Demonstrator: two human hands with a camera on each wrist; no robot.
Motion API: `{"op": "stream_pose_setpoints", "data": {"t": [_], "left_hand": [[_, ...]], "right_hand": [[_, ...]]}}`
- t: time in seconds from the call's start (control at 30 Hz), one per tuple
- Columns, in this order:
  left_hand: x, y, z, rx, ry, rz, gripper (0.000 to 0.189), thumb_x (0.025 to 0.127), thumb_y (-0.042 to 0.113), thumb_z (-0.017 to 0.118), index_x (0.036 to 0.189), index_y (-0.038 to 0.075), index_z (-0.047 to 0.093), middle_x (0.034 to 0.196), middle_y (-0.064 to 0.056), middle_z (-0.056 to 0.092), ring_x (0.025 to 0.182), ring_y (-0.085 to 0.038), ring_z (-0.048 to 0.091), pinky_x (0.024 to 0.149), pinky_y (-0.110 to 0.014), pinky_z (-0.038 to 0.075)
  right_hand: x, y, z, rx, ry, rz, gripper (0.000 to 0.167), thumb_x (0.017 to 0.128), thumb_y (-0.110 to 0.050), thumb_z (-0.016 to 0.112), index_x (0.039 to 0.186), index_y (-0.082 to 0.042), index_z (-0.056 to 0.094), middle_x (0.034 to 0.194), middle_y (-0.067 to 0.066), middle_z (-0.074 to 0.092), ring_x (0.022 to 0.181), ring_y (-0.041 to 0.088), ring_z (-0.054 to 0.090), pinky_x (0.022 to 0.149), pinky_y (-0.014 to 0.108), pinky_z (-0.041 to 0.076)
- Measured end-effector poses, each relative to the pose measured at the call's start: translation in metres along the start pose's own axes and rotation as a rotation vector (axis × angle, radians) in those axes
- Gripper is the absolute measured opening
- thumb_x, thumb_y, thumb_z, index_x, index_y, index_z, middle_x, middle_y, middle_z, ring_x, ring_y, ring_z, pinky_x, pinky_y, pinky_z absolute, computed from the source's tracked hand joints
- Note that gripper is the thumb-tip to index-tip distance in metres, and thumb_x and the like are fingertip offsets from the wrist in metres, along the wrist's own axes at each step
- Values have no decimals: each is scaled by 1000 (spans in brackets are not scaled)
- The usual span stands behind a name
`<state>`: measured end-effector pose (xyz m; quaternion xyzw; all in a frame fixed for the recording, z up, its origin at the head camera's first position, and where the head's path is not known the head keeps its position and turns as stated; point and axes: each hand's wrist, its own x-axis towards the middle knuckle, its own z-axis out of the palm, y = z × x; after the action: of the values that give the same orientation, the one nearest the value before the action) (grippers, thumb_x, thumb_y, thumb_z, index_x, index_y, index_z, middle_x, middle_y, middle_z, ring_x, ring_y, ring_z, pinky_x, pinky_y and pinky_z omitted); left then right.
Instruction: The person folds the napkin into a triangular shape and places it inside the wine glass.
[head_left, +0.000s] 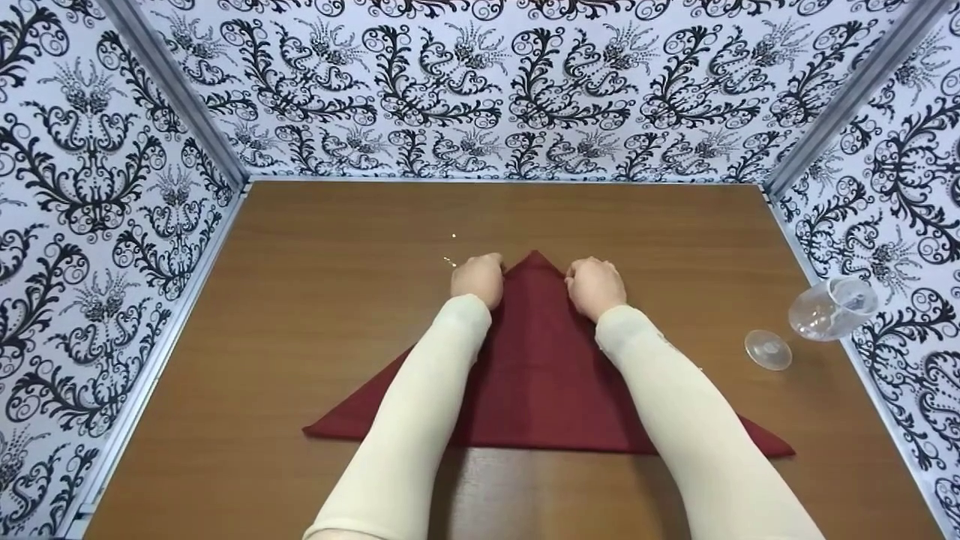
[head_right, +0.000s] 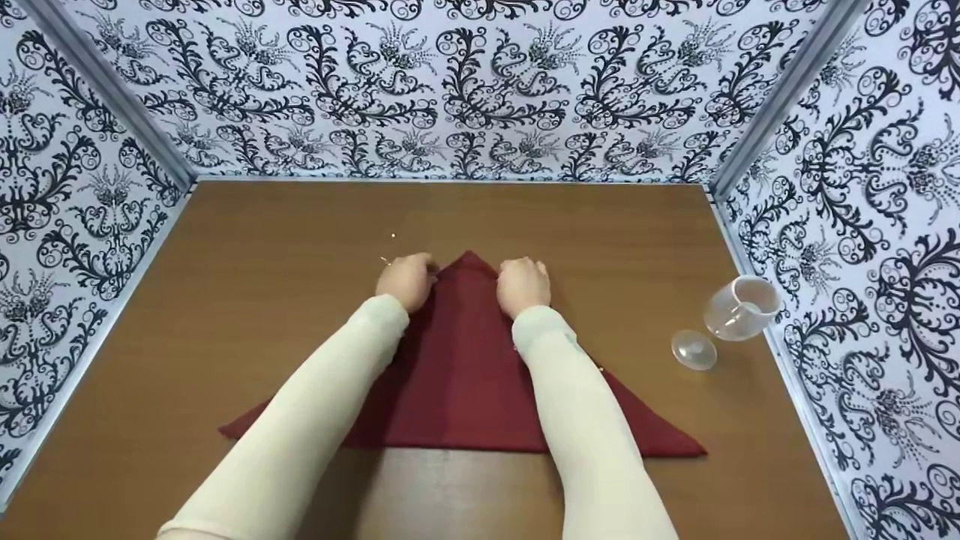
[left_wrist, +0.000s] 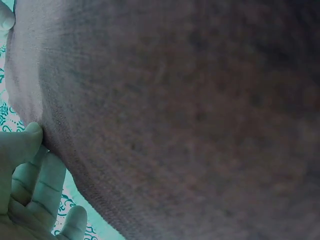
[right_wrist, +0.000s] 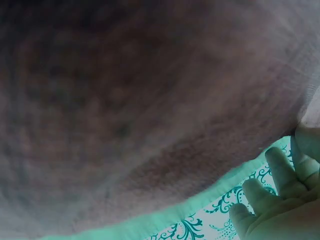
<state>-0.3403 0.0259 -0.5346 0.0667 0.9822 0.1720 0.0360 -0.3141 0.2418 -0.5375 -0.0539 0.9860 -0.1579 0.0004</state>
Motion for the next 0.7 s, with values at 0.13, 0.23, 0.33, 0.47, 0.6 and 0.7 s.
{"op": "stream_pose_setpoints", "data": {"t": [0.13, 0.23, 0.33, 0.47, 0.6, 0.7], "left_hand": [[0, 2, -1, 3, 0, 7, 20, 104, 13, 54, 105, 16, 74, 117, -8, 79, 110, -32, 76, 91, -53, 60], [-2, 3, -2, 17, -13, 13, 24, 105, 14, 52, 109, 18, 75, 118, -7, 79, 112, -30, 75, 93, -52, 60], [-3, 3, -2, 29, -22, 9, 25, 105, 14, 52, 113, 20, 75, 120, -5, 79, 114, -29, 75, 93, -52, 60], [-4, 2, -2, 35, -29, 6, 26, 106, 13, 53, 118, 19, 75, 122, -5, 78, 115, -29, 74, 94, -52, 60], [-4, 1, 0, 49, -39, 5, 25, 106, 14, 53, 118, 17, 75, 124, -8, 78, 117, -29, 74, 95, -54, 59], [-5, 1, 0, 65, -32, 9, 25, 106, 15, 52, 116, 17, 76, 123, -8, 78, 117, -30, 73, 95, -54, 59]], "right_hand": [[3, 1, -2, -8, 21, 12, 18, 100, -15, 63, 100, -4, 77, 108, 19, 79, 108, 43, 71, 100, 55, 52], [3, 1, -3, -6, 9, 22, 18, 100, -15, 62, 101, -4, 77, 109, 18, 79, 109, 44, 72, 98, 56, 54], [2, 2, -4, 1, -15, 20, 19, 101, -15, 63, 103, -4, 78, 110, 18, 79, 110, 43, 72, 99, 56, 54], [0, 4, -5, -22, -31, -4, 20, 101, -17, 66, 103, -3, 80, 110, 17, 80, 114, 41, 71, 107, 56, 50], [-2, 6, -4, -43, -37, 0, 19, 99, -19, 70, 100, -3, 81, 110, 16, 80, 119, 42, 68, 116, 59, 41], [-2, 6, -5, -43, -46, 4, 19, 99, -16, 68, 99, -2, 81, 112, 17, 79, 122, 42, 66, 121, 62, 34]]}}
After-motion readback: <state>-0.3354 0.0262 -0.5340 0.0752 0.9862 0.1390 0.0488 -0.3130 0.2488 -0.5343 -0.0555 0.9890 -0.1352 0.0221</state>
